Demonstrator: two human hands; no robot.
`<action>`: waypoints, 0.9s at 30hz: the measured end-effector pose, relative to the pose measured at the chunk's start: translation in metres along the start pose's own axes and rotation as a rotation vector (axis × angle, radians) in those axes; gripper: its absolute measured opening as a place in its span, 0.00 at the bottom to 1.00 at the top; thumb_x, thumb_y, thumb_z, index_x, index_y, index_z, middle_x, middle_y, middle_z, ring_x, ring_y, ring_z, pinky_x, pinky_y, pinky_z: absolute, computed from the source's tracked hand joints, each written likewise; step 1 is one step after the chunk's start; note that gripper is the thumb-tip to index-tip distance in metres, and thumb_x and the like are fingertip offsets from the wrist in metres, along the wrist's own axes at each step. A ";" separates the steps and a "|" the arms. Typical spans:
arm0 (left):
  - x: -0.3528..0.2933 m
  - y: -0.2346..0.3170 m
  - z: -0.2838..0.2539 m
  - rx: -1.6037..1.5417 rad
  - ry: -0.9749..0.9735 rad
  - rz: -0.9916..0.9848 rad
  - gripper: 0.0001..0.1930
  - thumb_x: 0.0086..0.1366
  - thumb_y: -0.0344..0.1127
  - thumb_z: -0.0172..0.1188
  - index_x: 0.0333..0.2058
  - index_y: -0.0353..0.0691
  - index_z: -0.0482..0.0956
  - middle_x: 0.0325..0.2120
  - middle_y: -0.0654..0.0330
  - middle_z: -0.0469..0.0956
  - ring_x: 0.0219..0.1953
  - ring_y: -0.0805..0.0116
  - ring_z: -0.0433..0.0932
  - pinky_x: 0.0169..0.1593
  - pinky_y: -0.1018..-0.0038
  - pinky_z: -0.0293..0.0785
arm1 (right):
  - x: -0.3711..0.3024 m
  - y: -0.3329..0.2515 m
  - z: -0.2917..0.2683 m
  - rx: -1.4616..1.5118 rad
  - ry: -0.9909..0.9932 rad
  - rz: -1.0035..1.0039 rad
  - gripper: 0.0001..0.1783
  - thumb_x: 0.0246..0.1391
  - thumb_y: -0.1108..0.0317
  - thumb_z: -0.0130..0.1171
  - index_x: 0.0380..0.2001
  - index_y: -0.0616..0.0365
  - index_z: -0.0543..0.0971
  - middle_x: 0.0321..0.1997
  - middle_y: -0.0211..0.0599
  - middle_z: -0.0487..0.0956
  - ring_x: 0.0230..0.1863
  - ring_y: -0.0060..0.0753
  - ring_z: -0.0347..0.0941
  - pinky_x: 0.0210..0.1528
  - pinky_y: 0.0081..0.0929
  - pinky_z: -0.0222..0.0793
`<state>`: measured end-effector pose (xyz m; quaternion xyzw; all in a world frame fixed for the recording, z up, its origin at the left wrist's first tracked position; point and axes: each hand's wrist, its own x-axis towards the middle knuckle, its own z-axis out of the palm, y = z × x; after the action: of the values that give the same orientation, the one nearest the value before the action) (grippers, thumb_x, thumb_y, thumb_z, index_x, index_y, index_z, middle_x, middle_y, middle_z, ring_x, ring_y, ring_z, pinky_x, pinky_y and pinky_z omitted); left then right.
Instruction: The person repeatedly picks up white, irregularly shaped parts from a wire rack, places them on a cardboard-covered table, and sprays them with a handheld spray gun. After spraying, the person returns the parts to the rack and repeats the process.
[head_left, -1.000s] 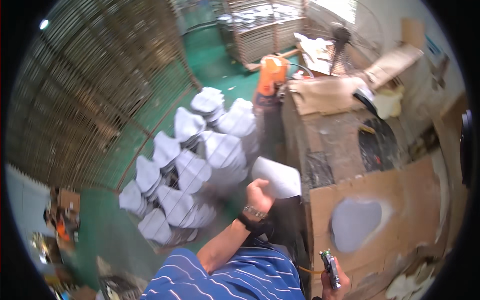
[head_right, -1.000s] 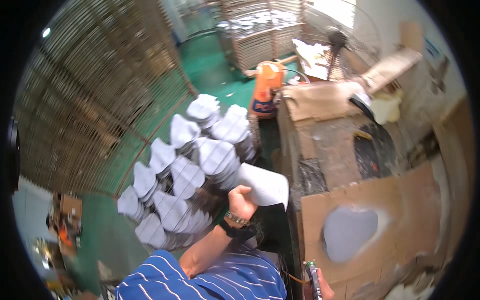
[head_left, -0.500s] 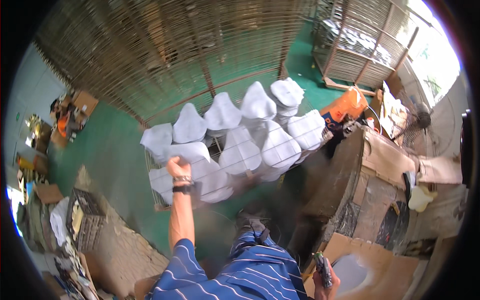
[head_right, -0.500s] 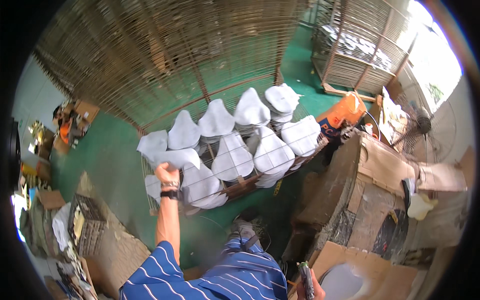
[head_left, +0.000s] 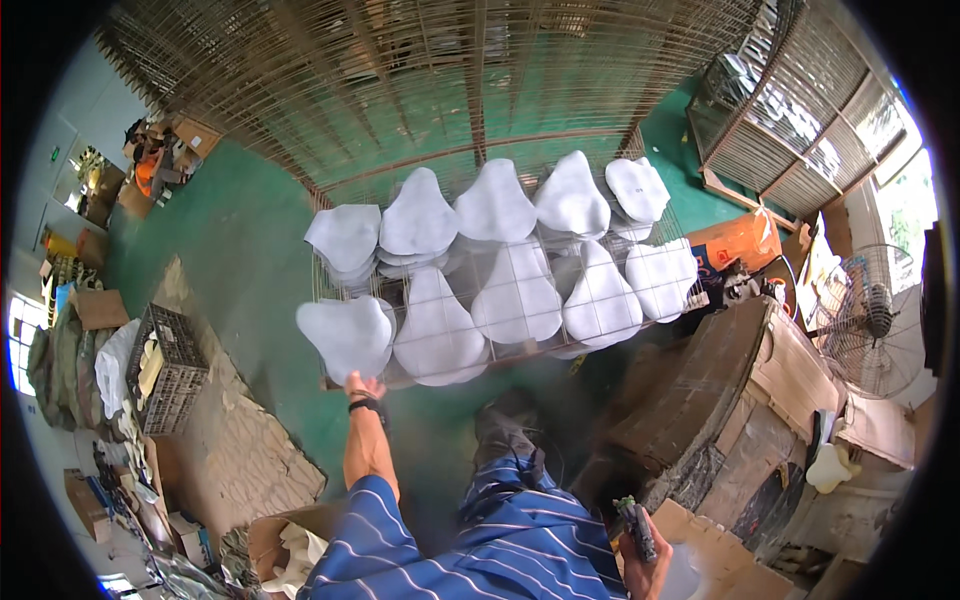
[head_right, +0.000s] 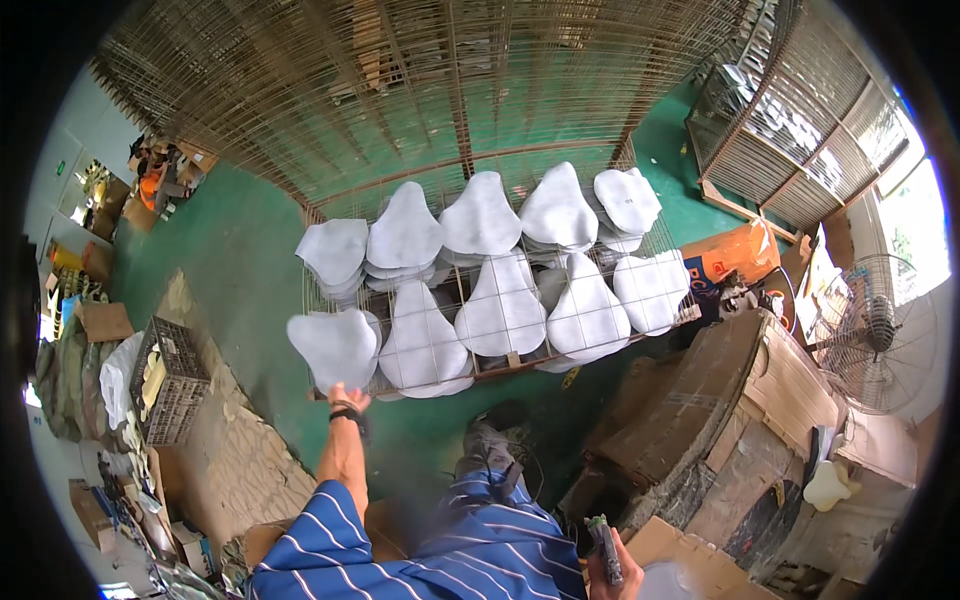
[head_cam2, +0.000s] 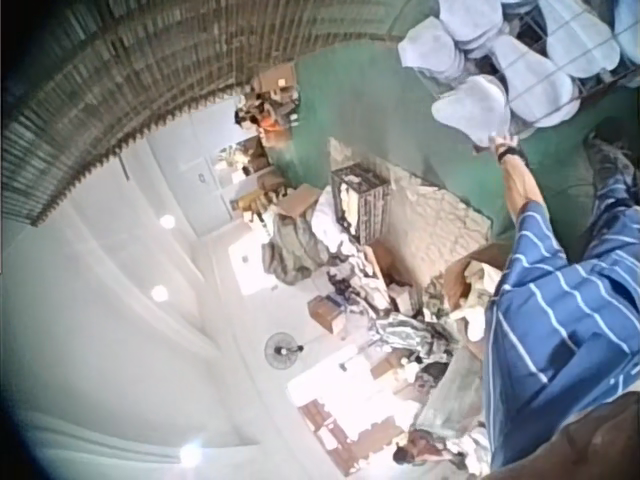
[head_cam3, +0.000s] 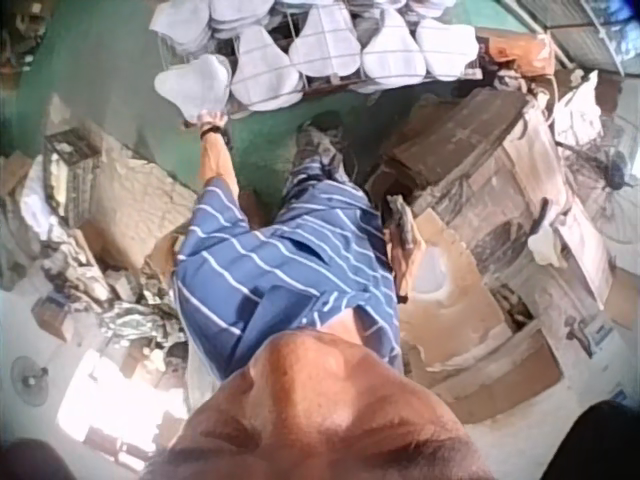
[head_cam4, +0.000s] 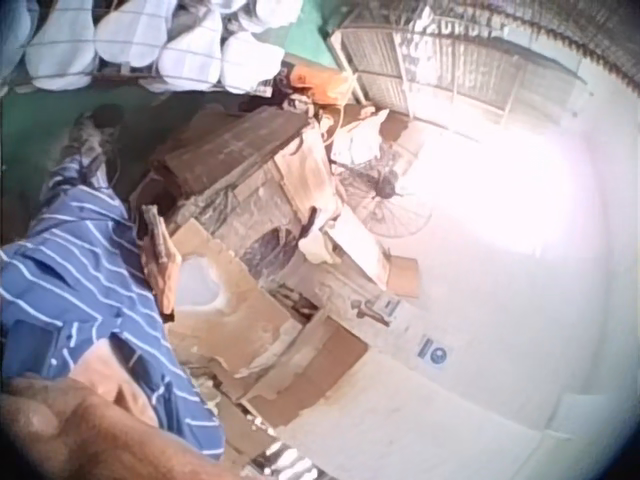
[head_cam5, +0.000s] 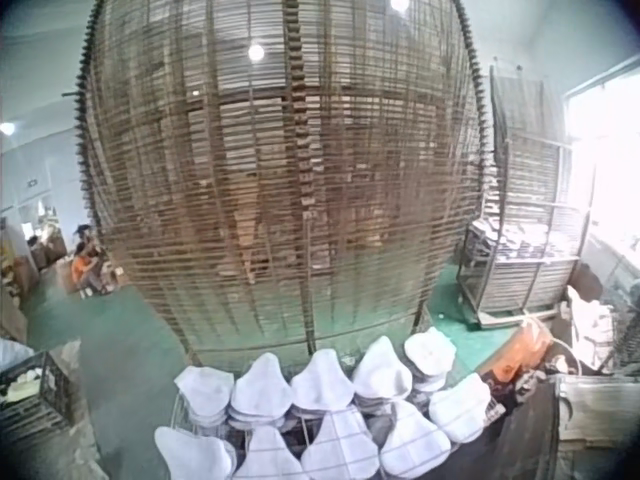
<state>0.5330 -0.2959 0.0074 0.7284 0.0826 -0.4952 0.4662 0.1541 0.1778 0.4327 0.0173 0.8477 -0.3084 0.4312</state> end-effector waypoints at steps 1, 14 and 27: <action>-0.002 -0.025 -0.003 0.248 0.055 -0.008 0.14 0.59 0.42 0.62 0.39 0.40 0.82 0.33 0.60 0.79 0.34 0.59 0.80 0.46 0.59 0.82 | 0.002 -0.002 0.002 -0.005 0.006 -0.012 0.22 0.64 0.75 0.54 0.61 0.66 0.76 0.59 0.45 0.80 0.60 0.32 0.75 0.59 0.27 0.69; -0.218 -0.259 0.065 1.279 -0.955 0.718 0.25 0.56 0.40 0.61 0.56 0.49 0.77 0.41 0.53 0.86 0.45 0.50 0.84 0.50 0.57 0.78 | 0.002 0.005 0.011 0.062 0.069 -0.296 0.25 0.57 0.74 0.60 0.59 0.64 0.77 0.49 0.47 0.82 0.48 0.34 0.78 0.51 0.28 0.72; -0.274 -0.307 0.042 1.897 -1.346 0.695 0.33 0.53 0.39 0.62 0.61 0.43 0.75 0.44 0.49 0.85 0.47 0.50 0.84 0.52 0.59 0.79 | -0.039 0.143 0.015 0.385 0.625 -0.431 0.27 0.51 0.72 0.67 0.57 0.62 0.79 0.38 0.48 0.84 0.37 0.37 0.81 0.42 0.30 0.74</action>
<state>0.1915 -0.0657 0.0395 0.3607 -0.7714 -0.4867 -0.1947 0.2321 0.2947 0.3826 0.0127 0.8488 -0.5242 0.0679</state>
